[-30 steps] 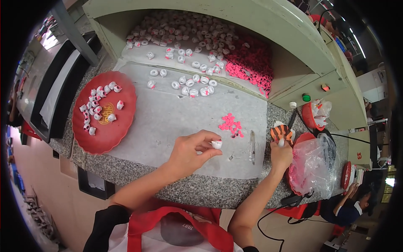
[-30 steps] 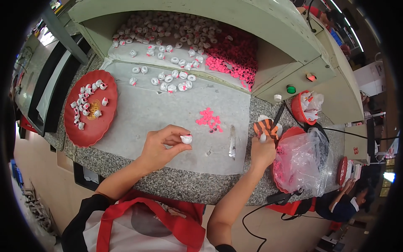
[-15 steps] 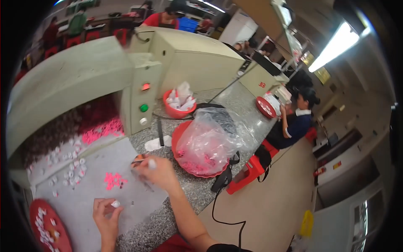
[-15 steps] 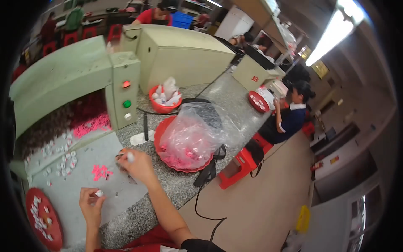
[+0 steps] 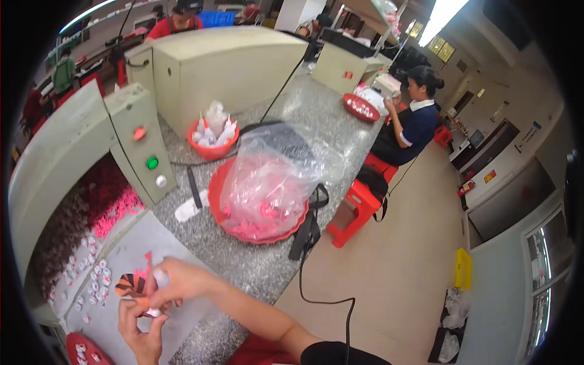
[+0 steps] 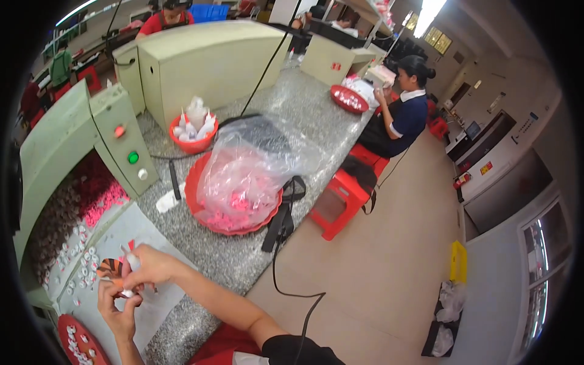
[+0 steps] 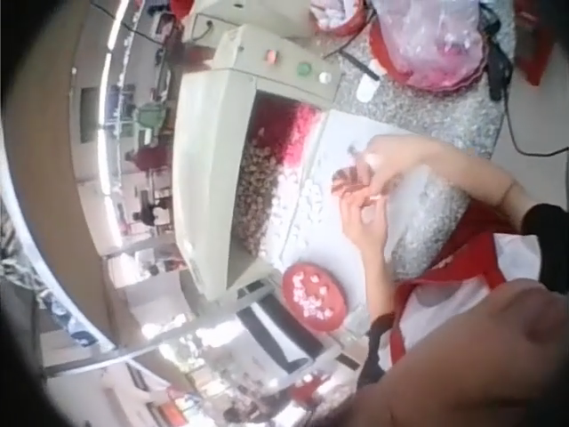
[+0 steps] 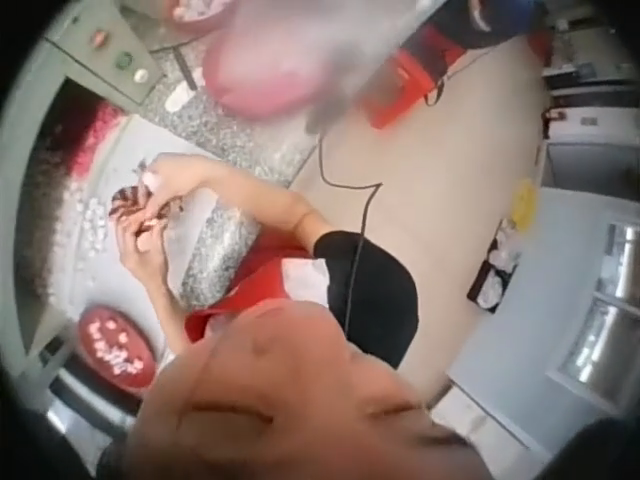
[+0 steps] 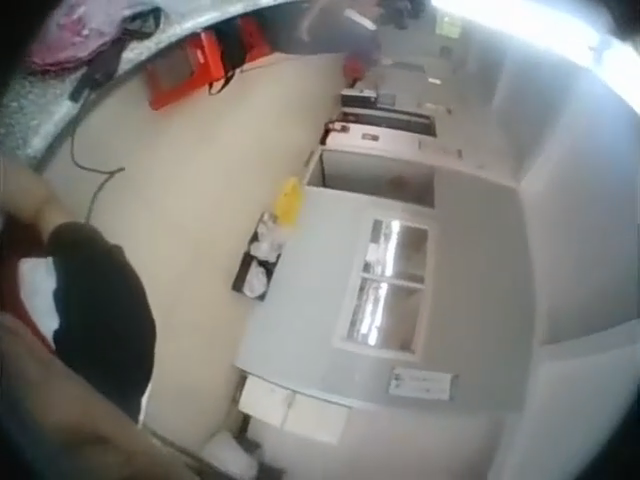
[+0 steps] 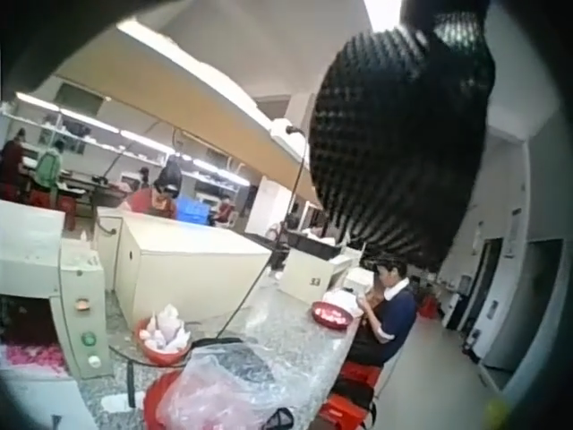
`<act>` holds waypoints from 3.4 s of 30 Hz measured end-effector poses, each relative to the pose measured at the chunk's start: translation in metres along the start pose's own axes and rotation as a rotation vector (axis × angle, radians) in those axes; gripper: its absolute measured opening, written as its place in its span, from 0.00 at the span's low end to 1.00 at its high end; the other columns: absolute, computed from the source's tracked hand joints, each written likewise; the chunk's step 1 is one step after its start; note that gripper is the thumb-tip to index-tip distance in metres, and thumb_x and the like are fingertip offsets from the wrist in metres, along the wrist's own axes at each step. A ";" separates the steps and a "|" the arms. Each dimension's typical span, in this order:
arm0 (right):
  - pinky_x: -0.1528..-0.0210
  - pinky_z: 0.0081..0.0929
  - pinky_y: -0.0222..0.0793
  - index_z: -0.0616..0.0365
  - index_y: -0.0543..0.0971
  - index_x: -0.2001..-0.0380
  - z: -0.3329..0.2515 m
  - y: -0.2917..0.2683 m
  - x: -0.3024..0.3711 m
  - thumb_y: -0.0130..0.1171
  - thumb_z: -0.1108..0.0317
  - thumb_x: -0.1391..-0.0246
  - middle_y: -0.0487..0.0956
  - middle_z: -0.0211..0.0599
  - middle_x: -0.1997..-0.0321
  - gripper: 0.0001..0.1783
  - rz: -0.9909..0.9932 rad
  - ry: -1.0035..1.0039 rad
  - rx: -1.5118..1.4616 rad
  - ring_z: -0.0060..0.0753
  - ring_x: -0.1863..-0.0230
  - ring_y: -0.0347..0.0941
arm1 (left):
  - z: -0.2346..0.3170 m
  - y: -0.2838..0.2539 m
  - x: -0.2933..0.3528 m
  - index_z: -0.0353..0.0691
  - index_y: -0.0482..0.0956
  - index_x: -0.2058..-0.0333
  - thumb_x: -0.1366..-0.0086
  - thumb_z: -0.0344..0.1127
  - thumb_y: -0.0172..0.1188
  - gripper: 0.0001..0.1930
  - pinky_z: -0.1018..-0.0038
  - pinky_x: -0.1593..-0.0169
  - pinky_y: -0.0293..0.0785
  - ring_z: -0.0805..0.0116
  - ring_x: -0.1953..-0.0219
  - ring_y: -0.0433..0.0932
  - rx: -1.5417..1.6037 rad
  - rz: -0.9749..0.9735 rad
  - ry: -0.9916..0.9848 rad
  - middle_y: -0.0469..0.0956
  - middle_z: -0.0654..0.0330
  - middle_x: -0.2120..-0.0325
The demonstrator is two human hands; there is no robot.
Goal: The recorder is gluing small pink bows onto white toy heads at a factory workstation.
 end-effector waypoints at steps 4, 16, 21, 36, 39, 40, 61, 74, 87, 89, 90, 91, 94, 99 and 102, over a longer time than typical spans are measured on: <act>0.79 0.19 0.69 0.65 0.75 0.76 -0.027 -0.015 0.013 0.63 0.70 0.61 0.76 0.34 0.80 0.10 0.348 -0.122 -0.151 0.22 0.80 0.72 | 0.013 -0.026 0.007 0.36 0.67 0.70 0.55 0.36 0.65 0.17 0.82 0.65 0.60 0.73 0.69 0.62 0.242 0.050 0.011 0.62 0.62 0.69; 0.54 0.31 0.65 0.59 0.75 0.67 -0.035 -0.072 0.037 0.62 0.72 0.60 0.75 0.43 0.60 0.13 1.161 -0.616 0.936 0.42 0.55 0.70 | -0.037 -0.062 0.052 0.36 0.67 0.69 0.52 0.28 0.53 0.09 0.83 0.72 0.64 0.76 0.73 0.64 0.423 0.178 -0.209 0.64 0.61 0.70; 0.77 0.14 0.63 0.65 0.75 0.69 -0.034 -0.093 0.038 0.58 0.71 0.54 0.75 0.31 0.77 0.09 1.175 -0.477 0.719 0.16 0.77 0.68 | -0.061 -0.162 0.101 0.34 0.70 0.63 0.49 0.22 0.53 0.12 0.83 0.65 0.65 0.76 0.65 0.67 0.028 0.514 -0.288 0.67 0.60 0.63; 0.79 0.14 0.61 0.56 0.70 0.53 0.026 -0.116 0.006 0.55 0.65 0.54 0.74 0.31 0.60 0.22 1.034 -0.026 0.302 0.23 0.70 0.71 | -0.082 -0.128 0.044 0.38 0.74 0.66 0.52 0.30 0.59 0.12 0.69 0.62 0.70 0.61 0.63 0.72 -0.518 0.305 -0.206 0.70 0.56 0.67; 0.79 0.15 0.62 0.57 0.70 0.53 0.024 -0.078 -0.002 0.55 0.69 0.55 0.73 0.31 0.61 0.22 1.006 -0.111 0.308 0.21 0.74 0.69 | -0.137 -0.104 0.019 0.37 0.74 0.68 0.52 0.29 0.58 0.10 0.67 0.66 0.71 0.58 0.67 0.72 -0.726 0.257 -0.301 0.70 0.57 0.70; 0.79 0.15 0.62 0.57 0.70 0.53 0.026 -0.072 0.000 0.55 0.69 0.55 0.73 0.31 0.61 0.22 1.006 -0.108 0.303 0.21 0.74 0.69 | -0.142 -0.096 0.013 0.37 0.74 0.68 0.52 0.29 0.58 0.10 0.67 0.66 0.71 0.58 0.67 0.72 -0.729 0.254 -0.302 0.70 0.57 0.70; 0.71 0.23 0.73 0.63 0.63 0.56 0.048 -0.032 -0.042 0.53 0.69 0.50 0.75 0.47 0.61 0.19 0.657 -0.048 -0.019 0.35 0.64 0.74 | -0.076 -0.031 0.069 0.33 0.68 0.56 0.48 0.21 0.56 0.19 0.73 0.59 0.75 0.69 0.63 0.75 1.111 0.200 -0.585 0.71 0.57 0.61; 0.71 0.22 0.71 0.62 0.62 0.56 0.058 -0.009 -0.056 0.52 0.70 0.49 0.74 0.44 0.59 0.18 0.546 -0.047 0.008 0.34 0.61 0.73 | -0.073 -0.033 0.067 0.32 0.69 0.57 0.48 0.18 0.54 0.17 0.75 0.59 0.72 0.63 0.62 0.76 0.987 0.293 -0.650 0.74 0.55 0.64; 0.68 0.24 0.72 0.60 0.65 0.55 0.034 -0.102 -0.009 0.50 0.69 0.48 0.73 0.42 0.58 0.16 0.901 -0.123 -0.032 0.36 0.60 0.73 | -0.079 -0.034 0.070 0.31 0.70 0.57 0.48 0.21 0.54 0.17 0.74 0.59 0.73 0.67 0.64 0.76 0.935 0.320 -0.683 0.74 0.55 0.65; 0.68 0.24 0.72 0.60 0.66 0.56 0.034 -0.101 -0.008 0.49 0.69 0.48 0.73 0.43 0.58 0.16 0.913 -0.131 -0.038 0.36 0.60 0.73 | -0.081 -0.035 0.069 0.31 0.70 0.57 0.48 0.21 0.54 0.17 0.74 0.59 0.73 0.67 0.64 0.75 0.936 0.332 -0.682 0.74 0.55 0.65; 0.68 0.24 0.72 0.60 0.66 0.56 0.032 -0.098 -0.008 0.49 0.69 0.48 0.73 0.43 0.58 0.16 0.914 -0.131 -0.035 0.36 0.60 0.73 | -0.081 -0.036 0.070 0.31 0.70 0.56 0.48 0.21 0.55 0.17 0.73 0.59 0.73 0.68 0.64 0.75 0.931 0.352 -0.683 0.74 0.55 0.65; 0.69 0.23 0.72 0.60 0.66 0.56 0.033 -0.093 -0.010 0.50 0.68 0.48 0.74 0.44 0.59 0.16 0.875 -0.086 -0.050 0.36 0.60 0.73 | -0.081 -0.037 0.069 0.31 0.70 0.56 0.48 0.21 0.55 0.17 0.73 0.59 0.73 0.68 0.64 0.75 0.933 0.352 -0.683 0.74 0.55 0.65; 0.72 0.22 0.72 0.62 0.66 0.58 0.039 -0.084 -0.014 0.52 0.68 0.50 0.74 0.43 0.61 0.17 0.831 0.015 -0.038 0.34 0.62 0.73 | -0.080 -0.038 0.070 0.31 0.70 0.56 0.48 0.21 0.55 0.18 0.73 0.59 0.73 0.68 0.64 0.75 0.938 0.351 -0.675 0.74 0.55 0.64; 0.73 0.21 0.69 0.67 0.69 0.62 0.028 -0.103 0.001 0.59 0.68 0.62 0.75 0.42 0.70 0.22 1.113 -0.104 0.400 0.28 0.72 0.72 | -0.080 -0.037 0.070 0.31 0.70 0.56 0.48 0.22 0.55 0.17 0.73 0.59 0.73 0.69 0.63 0.74 0.947 0.363 -0.668 0.74 0.55 0.64; 0.68 0.27 0.68 0.67 0.74 0.66 0.032 -0.096 -0.017 0.61 0.64 0.64 0.76 0.47 0.72 0.21 1.021 0.037 1.082 0.35 0.71 0.73 | -0.080 -0.036 0.071 0.31 0.70 0.56 0.48 0.22 0.55 0.17 0.74 0.59 0.72 0.69 0.64 0.75 0.929 0.348 -0.674 0.74 0.55 0.64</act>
Point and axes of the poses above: each hand's wrist, its own x-axis away from the middle knuckle, its own y-axis out of the palm, z = x × y, the point moved 6 cm from there along -x, towards the middle knuckle
